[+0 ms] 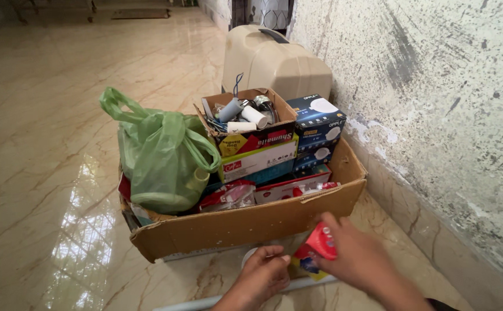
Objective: The person sits on the floor and sorts through a cardboard box filled with various electrical supplies and hardware. They remove items one by one, including boxes of light bulbs, LED tubes, and plastic bags of fittings, placing them on the floor beside the box.
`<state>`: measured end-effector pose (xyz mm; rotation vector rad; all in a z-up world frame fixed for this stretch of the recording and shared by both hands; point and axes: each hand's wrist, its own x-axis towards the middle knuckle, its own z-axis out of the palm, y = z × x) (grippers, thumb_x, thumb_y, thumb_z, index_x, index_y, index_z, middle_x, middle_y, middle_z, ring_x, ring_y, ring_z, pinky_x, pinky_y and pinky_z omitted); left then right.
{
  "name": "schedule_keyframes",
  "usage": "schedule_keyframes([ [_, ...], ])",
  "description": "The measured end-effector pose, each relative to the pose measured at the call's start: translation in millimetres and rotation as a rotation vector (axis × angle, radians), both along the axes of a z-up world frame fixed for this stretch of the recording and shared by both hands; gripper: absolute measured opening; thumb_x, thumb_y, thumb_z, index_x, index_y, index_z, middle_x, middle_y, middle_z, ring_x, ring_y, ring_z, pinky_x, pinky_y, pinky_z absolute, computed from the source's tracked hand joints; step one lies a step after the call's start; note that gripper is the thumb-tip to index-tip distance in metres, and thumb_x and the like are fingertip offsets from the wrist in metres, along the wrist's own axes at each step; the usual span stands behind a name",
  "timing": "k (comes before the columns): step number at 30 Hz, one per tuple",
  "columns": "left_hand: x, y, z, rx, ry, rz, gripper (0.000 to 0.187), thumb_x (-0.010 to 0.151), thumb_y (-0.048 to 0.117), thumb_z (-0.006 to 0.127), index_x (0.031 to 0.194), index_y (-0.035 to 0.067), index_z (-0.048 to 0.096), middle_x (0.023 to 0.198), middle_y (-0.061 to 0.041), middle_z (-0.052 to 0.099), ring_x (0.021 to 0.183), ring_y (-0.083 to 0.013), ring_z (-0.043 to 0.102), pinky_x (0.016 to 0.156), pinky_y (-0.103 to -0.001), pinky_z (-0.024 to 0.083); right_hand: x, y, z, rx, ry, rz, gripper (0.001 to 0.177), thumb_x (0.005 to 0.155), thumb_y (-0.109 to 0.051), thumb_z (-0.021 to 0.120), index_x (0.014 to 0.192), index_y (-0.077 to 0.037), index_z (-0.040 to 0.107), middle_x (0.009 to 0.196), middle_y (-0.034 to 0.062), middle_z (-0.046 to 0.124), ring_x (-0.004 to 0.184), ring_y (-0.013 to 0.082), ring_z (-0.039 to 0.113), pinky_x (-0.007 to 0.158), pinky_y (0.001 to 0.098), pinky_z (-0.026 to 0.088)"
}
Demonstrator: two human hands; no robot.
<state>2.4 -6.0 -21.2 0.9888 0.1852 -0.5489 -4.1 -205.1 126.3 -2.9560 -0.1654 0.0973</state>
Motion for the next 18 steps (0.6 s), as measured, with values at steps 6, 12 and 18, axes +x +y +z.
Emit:
schedule_keyframes([
  [6,-26.3,2.8,89.4,0.339,-0.359,0.137,0.037,0.086,0.014,0.07,0.121,0.007,0.064,0.102,-0.002,0.066,0.088,-0.0072,0.066,0.07,-0.032,0.059,5.0,20.0,-17.4,-0.023,0.013,-0.101,0.088,0.075,-0.043,0.082,0.149,-0.032,0.035,0.129,0.009,0.053,0.104,0.0374,0.067,0.088,0.0472,0.057],
  [12,-37.5,24.5,167.2,0.727,-0.763,0.296,0.012,0.088,0.008,0.064,0.098,0.005,0.071,0.093,-0.009,0.071,0.083,-0.0166,0.073,0.075,-0.029,0.056,2.2,26.2,6.0,-0.127,0.082,-0.168,0.09,0.076,-0.052,0.084,0.15,-0.037,0.036,0.134,0.0067,0.052,0.109,0.0317,0.067,0.09,0.0443,0.056],
  [18,-34.2,65.1,198.6,0.833,-0.843,0.735,0.013,0.084,0.0,0.064,0.093,0.005,0.071,0.092,-0.006,0.073,0.09,-0.0171,0.074,0.08,-0.029,0.054,6.9,43.0,16.8,0.214,-0.196,-0.214,0.033,0.088,-0.046,0.074,0.117,-0.03,0.073,0.098,-0.0044,0.081,0.087,0.0123,0.075,0.077,0.031,0.063],
])
